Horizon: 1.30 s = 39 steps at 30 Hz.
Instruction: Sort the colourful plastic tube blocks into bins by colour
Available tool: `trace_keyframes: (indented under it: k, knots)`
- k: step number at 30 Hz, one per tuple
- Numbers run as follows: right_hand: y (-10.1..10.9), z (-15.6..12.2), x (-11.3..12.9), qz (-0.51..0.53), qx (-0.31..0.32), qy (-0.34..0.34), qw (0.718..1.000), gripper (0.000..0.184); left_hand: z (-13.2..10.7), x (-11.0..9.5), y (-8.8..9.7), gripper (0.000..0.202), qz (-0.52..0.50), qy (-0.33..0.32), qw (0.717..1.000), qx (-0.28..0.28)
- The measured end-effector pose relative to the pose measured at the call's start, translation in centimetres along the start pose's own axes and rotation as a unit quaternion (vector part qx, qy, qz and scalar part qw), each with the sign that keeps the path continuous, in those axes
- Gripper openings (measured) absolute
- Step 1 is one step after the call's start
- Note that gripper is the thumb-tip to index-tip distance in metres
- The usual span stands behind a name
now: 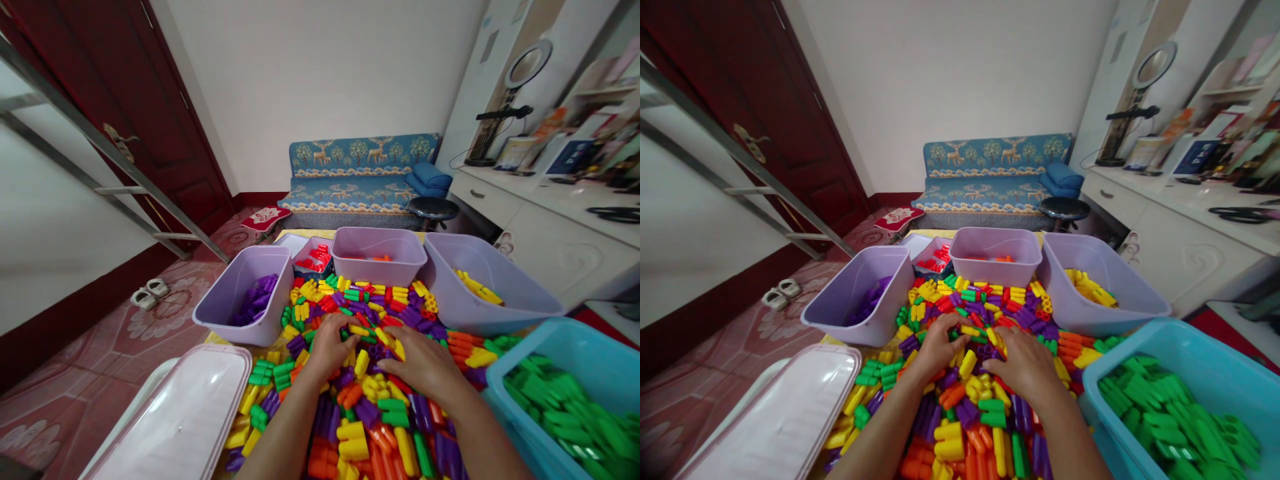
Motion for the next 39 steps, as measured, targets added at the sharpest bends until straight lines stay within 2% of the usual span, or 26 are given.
trace_keyframes:
  k: [3,6,10,13,16,19,22,25,27,30,35,37,38,39]
  knots:
    - [-1.1,0.2,0.8,0.028,0.019,0.014,0.999,0.060,0.0,0.6,0.1,0.021,-0.027,0.022,0.999,-0.018]
    - [-1.1,0.8,1.6,0.125,-0.019,0.014,0.992,0.050,0.0,0.9,0.2,0.022,-0.106,0.035,0.993,-0.031]
    - [-1.3,1.4,2.4,0.312,-0.036,0.017,0.949,0.037,-0.1,0.9,0.6,0.035,-0.207,0.045,0.976,-0.047]
    - [-1.4,1.4,2.8,0.377,-0.044,0.014,0.925,0.035,-0.2,0.4,0.8,0.042,-0.238,0.042,0.970,-0.040]
    - [-1.7,1.3,3.5,0.381,-0.034,0.016,0.924,0.032,-0.2,-0.6,0.7,0.039,-0.235,0.015,0.972,-0.017]
    - [-1.4,1.2,4.1,0.351,-0.034,0.034,0.935,0.027,-0.2,-1.0,0.6,0.030,-0.230,-0.001,0.973,-0.015]
    - [-0.2,1.1,4.1,0.303,-0.083,0.058,0.948,0.021,-0.2,-0.1,0.5,0.028,-0.260,0.022,0.965,-0.027]
    - [0.2,1.1,3.0,0.296,-0.104,0.027,0.949,0.026,0.0,1.1,0.9,0.028,-0.314,0.051,0.946,-0.064]
    - [-0.6,1.1,2.0,0.354,-0.071,-0.026,0.932,0.036,0.1,1.6,1.1,0.029,-0.343,0.063,0.933,-0.084]
    - [-2.2,0.9,1.2,0.449,-0.015,-0.081,0.890,0.045,0.3,1.9,0.8,0.030,-0.347,0.071,0.932,-0.077]
    - [-2.4,0.8,0.7,0.452,0.002,-0.071,0.889,0.044,0.2,1.7,0.3,0.030,-0.285,0.055,0.956,-0.051]
    - [-0.9,1.1,-0.3,0.491,-0.047,-0.082,0.866,0.038,0.2,1.6,0.4,0.029,-0.264,0.051,0.962,-0.053]
    - [0.5,1.3,-1.0,0.531,-0.104,-0.084,0.837,0.034,0.2,1.6,0.5,0.028,-0.255,0.049,0.964,-0.057]
    - [2.3,1.3,-1.8,0.577,-0.176,-0.075,0.794,0.029,0.2,1.5,0.6,0.026,-0.246,0.047,0.966,-0.061]
Point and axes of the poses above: each hand's wrist, its own z-axis towards the middle knuckle, its own y-axis out of the back of the hand, x = y × z, the point moved 9 cm from there along z, towards the middle knuckle, and after that the axes turned 1 degree about x, right-handed, at the moved point
